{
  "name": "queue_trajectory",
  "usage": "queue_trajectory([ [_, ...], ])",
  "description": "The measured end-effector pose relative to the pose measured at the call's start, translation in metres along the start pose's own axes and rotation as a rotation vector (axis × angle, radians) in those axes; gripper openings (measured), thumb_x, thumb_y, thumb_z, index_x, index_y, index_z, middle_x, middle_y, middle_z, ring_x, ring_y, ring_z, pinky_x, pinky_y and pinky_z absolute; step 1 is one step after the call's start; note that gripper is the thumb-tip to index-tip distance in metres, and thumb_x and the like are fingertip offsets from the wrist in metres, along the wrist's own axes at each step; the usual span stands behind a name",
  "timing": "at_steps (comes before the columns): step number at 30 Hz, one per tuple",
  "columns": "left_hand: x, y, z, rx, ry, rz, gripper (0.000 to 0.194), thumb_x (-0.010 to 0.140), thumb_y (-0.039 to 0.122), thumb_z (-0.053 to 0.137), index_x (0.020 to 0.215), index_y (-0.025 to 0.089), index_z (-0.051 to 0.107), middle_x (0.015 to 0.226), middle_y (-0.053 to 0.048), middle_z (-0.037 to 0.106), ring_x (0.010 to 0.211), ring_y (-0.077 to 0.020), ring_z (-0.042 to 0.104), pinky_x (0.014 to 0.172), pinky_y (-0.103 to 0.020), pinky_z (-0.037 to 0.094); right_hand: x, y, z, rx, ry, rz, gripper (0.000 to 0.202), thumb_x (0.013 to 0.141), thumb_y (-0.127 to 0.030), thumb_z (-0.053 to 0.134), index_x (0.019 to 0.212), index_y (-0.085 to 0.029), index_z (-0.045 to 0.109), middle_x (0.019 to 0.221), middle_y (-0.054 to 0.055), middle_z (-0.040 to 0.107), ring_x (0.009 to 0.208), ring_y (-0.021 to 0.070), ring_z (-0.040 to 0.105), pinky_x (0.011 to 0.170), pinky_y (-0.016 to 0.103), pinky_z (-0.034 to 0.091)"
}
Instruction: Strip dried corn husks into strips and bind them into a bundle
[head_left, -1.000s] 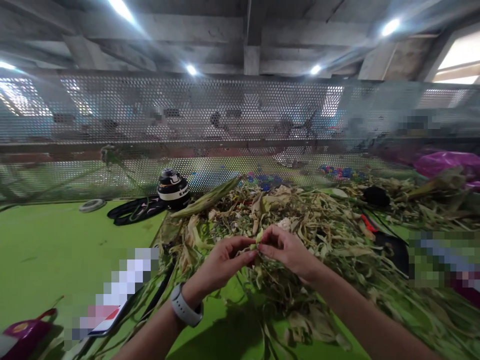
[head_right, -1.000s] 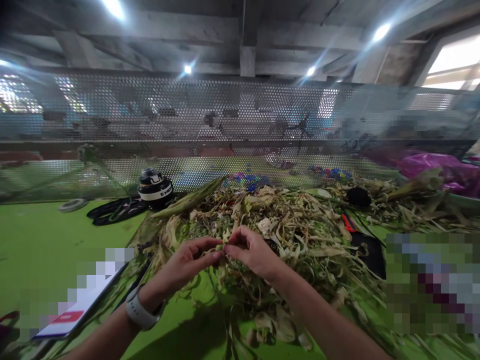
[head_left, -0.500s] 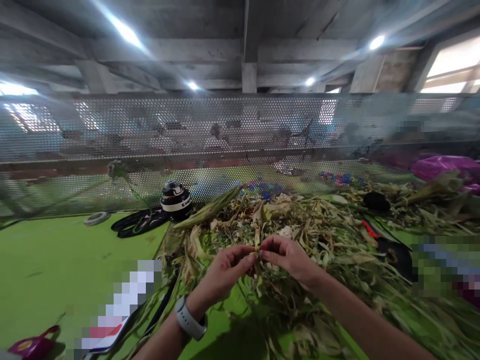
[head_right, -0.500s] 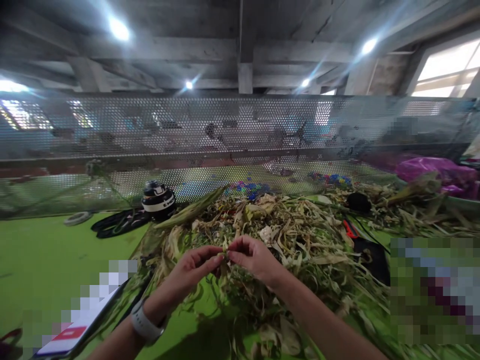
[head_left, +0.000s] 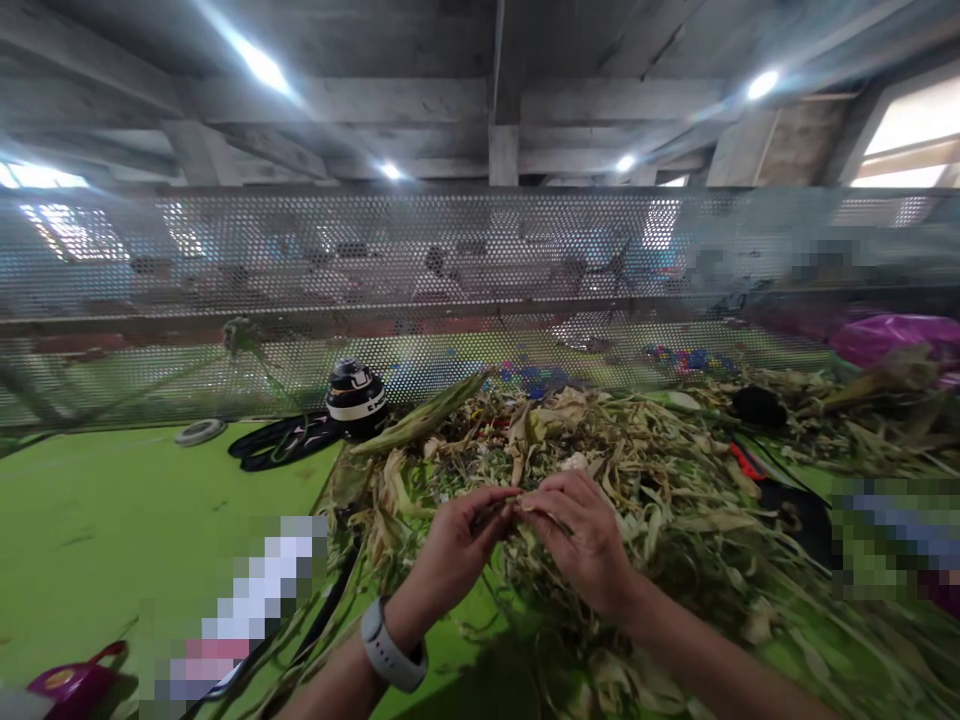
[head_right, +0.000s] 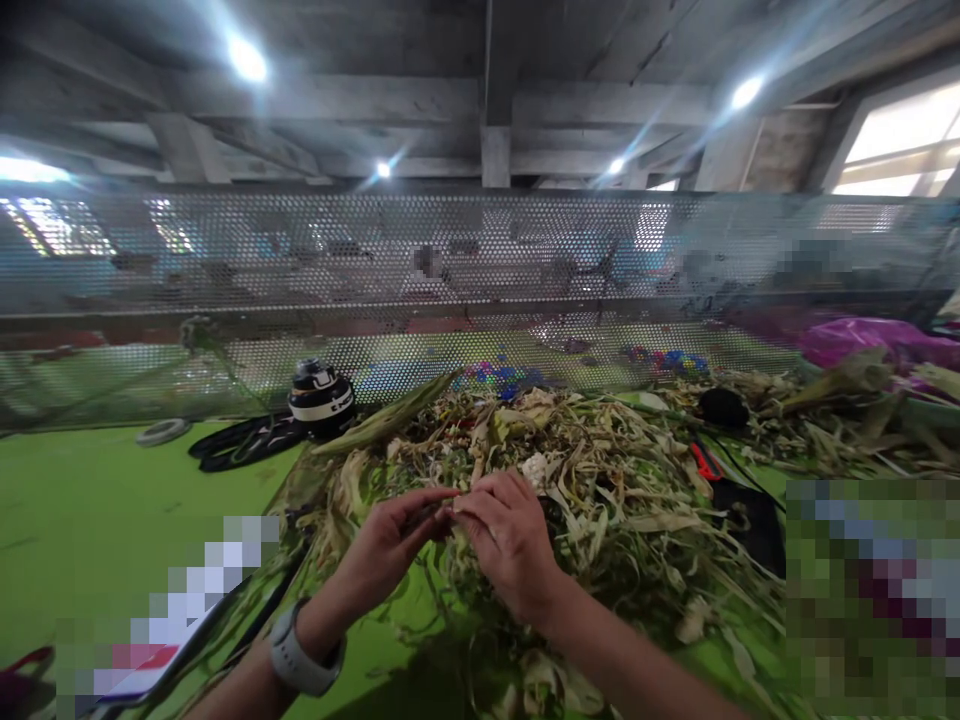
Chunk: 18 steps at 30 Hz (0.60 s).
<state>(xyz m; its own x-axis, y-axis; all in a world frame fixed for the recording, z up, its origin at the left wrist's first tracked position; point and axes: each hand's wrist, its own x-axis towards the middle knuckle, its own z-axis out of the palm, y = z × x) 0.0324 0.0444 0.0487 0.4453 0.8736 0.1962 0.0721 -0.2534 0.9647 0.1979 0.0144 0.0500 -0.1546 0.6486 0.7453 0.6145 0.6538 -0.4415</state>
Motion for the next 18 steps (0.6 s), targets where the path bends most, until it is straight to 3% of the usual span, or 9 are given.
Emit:
queue_trajectory([
  [4,-0.002,0.005,0.003,0.058,0.121,0.084,0.026,0.078,0.033,0.057,0.097,0.016,0.065,0.082,-0.006,0.068,0.072,-0.0165,0.061,0.068,-0.028,0.05,-0.006,-0.001,0.007,0.103,0.004,-0.038,0.009,0.081,-0.016,0.058,0.084,-0.023,0.061,0.078,0.004,0.06,0.075,0.0162,0.054,0.07,0.029,0.044],
  [8,-0.004,0.004,0.004,0.109,0.18,0.205,0.02,0.079,0.026,0.055,0.094,0.017,0.065,0.09,-0.007,0.069,0.081,-0.0175,0.062,0.072,-0.027,0.049,-0.01,0.0,0.015,0.217,0.038,0.083,0.007,0.082,-0.018,0.057,0.085,-0.022,0.061,0.082,0.004,0.055,0.078,0.0153,0.054,0.069,0.027,0.045],
  [11,-0.004,0.003,0.004,0.156,0.192,0.245,0.019,0.078,0.022,0.054,0.092,0.017,0.066,0.088,-0.007,0.07,0.082,-0.0175,0.063,0.074,-0.026,0.048,-0.008,-0.001,0.015,0.269,-0.014,0.125,0.007,0.083,-0.017,0.055,0.085,-0.021,0.061,0.084,0.004,0.056,0.079,0.0145,0.054,0.071,0.026,0.045],
  [14,-0.004,0.006,0.002,0.134,0.198,0.205,0.018,0.077,0.024,0.056,0.09,0.017,0.067,0.085,-0.006,0.069,0.077,-0.0168,0.062,0.071,-0.026,0.048,-0.003,-0.004,0.005,0.274,-0.095,0.105,0.014,0.082,-0.014,0.05,0.09,-0.02,0.06,0.088,0.005,0.058,0.085,0.0159,0.055,0.077,0.028,0.045],
  [18,-0.002,0.011,-0.003,-0.07,0.18,-0.003,0.022,0.075,0.031,0.061,0.09,0.016,0.066,0.07,-0.002,0.064,0.063,-0.013,0.057,0.061,-0.024,0.046,0.004,-0.001,-0.012,0.173,-0.162,0.067,0.036,0.076,-0.01,0.047,0.11,-0.02,0.055,0.101,0.008,0.056,0.097,0.0201,0.052,0.084,0.034,0.044],
])
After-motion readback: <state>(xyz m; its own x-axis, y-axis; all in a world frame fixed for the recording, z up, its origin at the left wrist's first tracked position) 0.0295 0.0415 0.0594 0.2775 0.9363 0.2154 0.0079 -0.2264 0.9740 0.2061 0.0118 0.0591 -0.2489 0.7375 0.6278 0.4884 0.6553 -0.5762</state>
